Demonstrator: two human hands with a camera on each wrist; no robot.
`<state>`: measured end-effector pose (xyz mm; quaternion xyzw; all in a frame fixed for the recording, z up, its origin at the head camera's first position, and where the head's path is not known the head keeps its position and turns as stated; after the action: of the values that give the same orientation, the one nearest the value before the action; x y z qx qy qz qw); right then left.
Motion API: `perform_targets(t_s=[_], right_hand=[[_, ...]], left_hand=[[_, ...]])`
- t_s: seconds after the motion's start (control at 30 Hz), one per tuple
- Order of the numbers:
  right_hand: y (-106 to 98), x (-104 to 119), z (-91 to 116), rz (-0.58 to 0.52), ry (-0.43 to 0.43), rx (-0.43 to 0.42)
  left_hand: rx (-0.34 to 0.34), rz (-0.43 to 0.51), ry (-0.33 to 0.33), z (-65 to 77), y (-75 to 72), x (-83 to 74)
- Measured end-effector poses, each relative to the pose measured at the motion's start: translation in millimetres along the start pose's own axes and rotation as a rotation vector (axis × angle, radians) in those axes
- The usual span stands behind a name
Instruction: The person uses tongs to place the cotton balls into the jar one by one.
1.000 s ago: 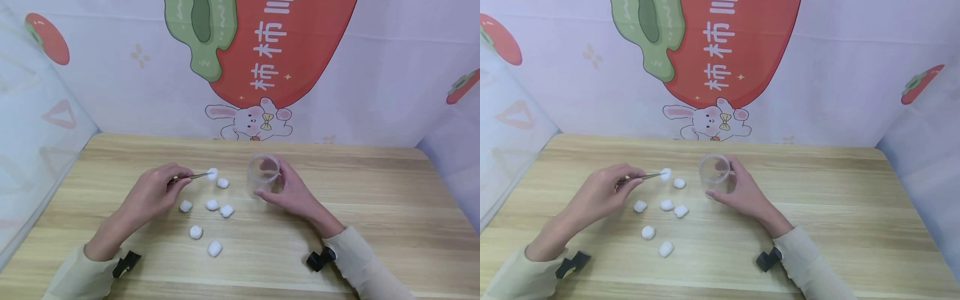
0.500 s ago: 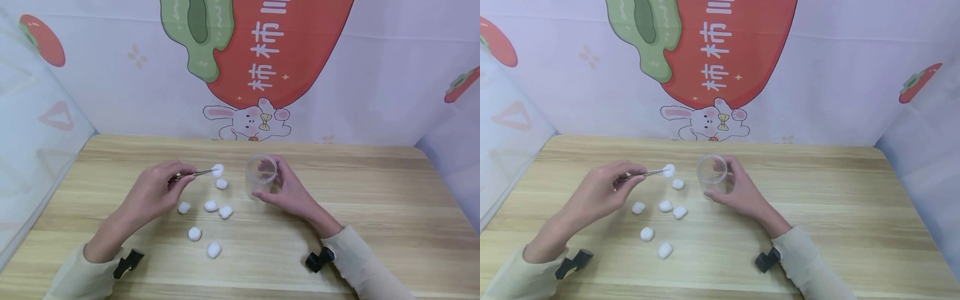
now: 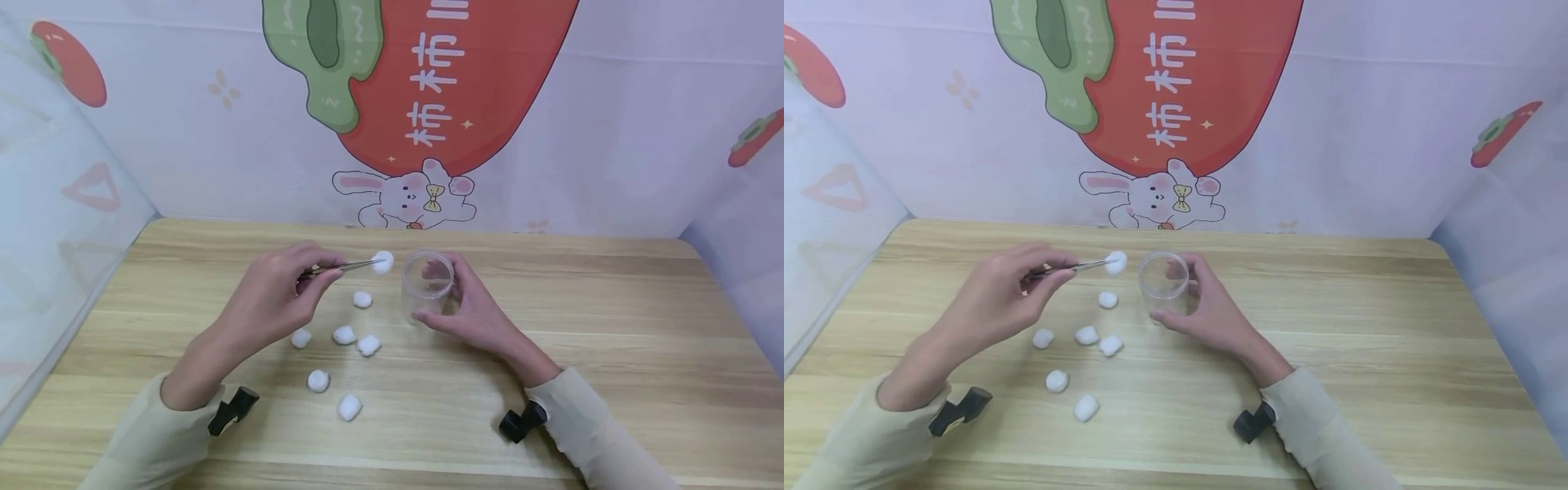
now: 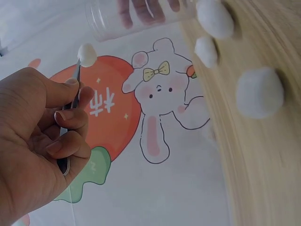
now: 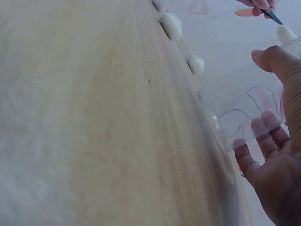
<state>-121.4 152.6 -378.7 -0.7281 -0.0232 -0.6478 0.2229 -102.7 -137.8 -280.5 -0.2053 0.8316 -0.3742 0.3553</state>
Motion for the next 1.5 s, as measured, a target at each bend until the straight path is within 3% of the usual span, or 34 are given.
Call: perform_targets(t_s=[0.23, 0.67, 1.3, 1.5], right_hand=[[1.0, -0.6, -1.3, -0.004, -0.002, -0.005], [-0.4, 1.3, 0.1, 0.089, 0.025, -0.012], [0.9, -0.8, 0.0, 0.089, 0.018, -0.013], [1.0, 0.1, 0.6, 0.093, 0.017, -0.013]], left_hand=[[0.017, 0.013, 0.019, -11.1, 5.7, -6.3], [0.068, 0.06, 0.009, -26.1, 19.2, -16.3], [0.091, 0.034, 0.004, -23.4, 21.4, -18.0], [0.111, 0.025, -0.024, -22.3, 23.4, -18.0]])
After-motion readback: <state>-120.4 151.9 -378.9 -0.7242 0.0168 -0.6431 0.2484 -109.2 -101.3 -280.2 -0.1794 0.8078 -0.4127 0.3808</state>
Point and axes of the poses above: each hand's wrist, its own z-axis away from the middle knuckle, its own y-axis out of the palm, x = y × z, the point moved 2 cm from there along -z, towards the middle knuckle, and after that the axes turned 3 degrees about y, right-handed, at the moved point
